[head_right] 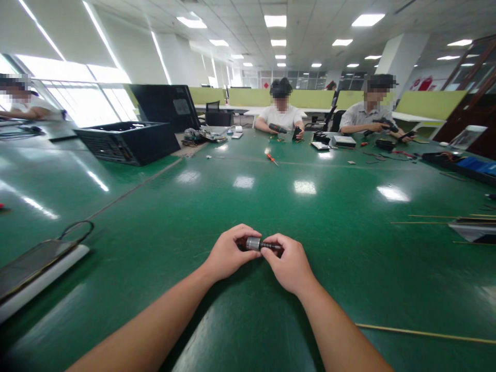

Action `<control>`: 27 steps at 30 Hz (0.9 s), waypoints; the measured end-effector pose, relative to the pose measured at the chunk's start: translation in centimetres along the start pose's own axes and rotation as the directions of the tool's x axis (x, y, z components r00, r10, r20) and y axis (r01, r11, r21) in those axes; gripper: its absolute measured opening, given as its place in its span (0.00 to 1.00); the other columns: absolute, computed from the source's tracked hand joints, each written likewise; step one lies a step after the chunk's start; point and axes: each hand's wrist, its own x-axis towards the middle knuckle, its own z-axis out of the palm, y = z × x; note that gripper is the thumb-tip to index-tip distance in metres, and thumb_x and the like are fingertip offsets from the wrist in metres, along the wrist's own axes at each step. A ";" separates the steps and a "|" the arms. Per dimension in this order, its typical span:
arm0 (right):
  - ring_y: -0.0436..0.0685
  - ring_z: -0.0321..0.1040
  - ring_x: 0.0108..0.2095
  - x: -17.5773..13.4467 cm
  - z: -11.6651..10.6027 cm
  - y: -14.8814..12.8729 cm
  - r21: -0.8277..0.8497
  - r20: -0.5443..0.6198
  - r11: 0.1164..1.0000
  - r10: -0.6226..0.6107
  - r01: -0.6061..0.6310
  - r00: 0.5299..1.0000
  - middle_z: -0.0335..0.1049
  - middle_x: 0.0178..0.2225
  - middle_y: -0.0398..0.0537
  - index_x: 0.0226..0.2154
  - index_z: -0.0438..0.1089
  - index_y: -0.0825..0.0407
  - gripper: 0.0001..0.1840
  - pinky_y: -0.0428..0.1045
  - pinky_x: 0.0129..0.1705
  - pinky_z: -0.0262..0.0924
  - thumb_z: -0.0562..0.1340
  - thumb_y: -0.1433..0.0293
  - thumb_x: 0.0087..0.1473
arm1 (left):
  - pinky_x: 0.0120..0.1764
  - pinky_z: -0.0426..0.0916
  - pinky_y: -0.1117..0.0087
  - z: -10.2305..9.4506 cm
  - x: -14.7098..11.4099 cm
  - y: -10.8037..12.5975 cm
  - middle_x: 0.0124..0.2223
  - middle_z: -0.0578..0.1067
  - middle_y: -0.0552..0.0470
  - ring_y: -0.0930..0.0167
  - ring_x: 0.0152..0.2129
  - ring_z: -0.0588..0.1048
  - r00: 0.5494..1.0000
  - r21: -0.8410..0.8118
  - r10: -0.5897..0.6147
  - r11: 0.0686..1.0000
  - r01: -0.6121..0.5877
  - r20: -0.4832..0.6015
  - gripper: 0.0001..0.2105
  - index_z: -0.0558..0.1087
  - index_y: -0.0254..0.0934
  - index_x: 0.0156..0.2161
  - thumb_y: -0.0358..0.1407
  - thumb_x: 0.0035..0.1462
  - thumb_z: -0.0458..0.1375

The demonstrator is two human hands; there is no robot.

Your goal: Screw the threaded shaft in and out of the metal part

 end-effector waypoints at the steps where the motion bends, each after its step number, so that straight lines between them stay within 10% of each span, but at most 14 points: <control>1: 0.57 0.74 0.36 0.0 0.0 0.0 -0.001 0.002 1.000 0.001 -0.001 1.000 0.78 0.34 0.47 0.36 0.75 0.52 0.08 0.50 0.41 0.66 0.63 0.67 0.52 | 0.37 0.69 0.69 0.0 0.0 0.0 0.38 0.75 0.50 0.68 0.35 0.75 1.000 0.002 0.000 1.000 0.000 0.003 0.15 0.78 0.38 0.40 0.28 0.43 0.69; 27: 0.55 0.72 0.31 -0.2 0.1 0.1 -0.078 0.018 0.997 -0.016 0.017 1.000 0.77 0.30 0.44 0.33 0.75 0.50 0.06 0.48 0.34 0.62 0.63 0.70 0.51 | 0.38 0.67 0.69 -0.1 0.2 0.6 0.37 0.75 0.51 0.69 0.34 0.74 0.997 0.055 0.018 0.998 -0.022 0.077 0.14 0.78 0.39 0.39 0.28 0.44 0.68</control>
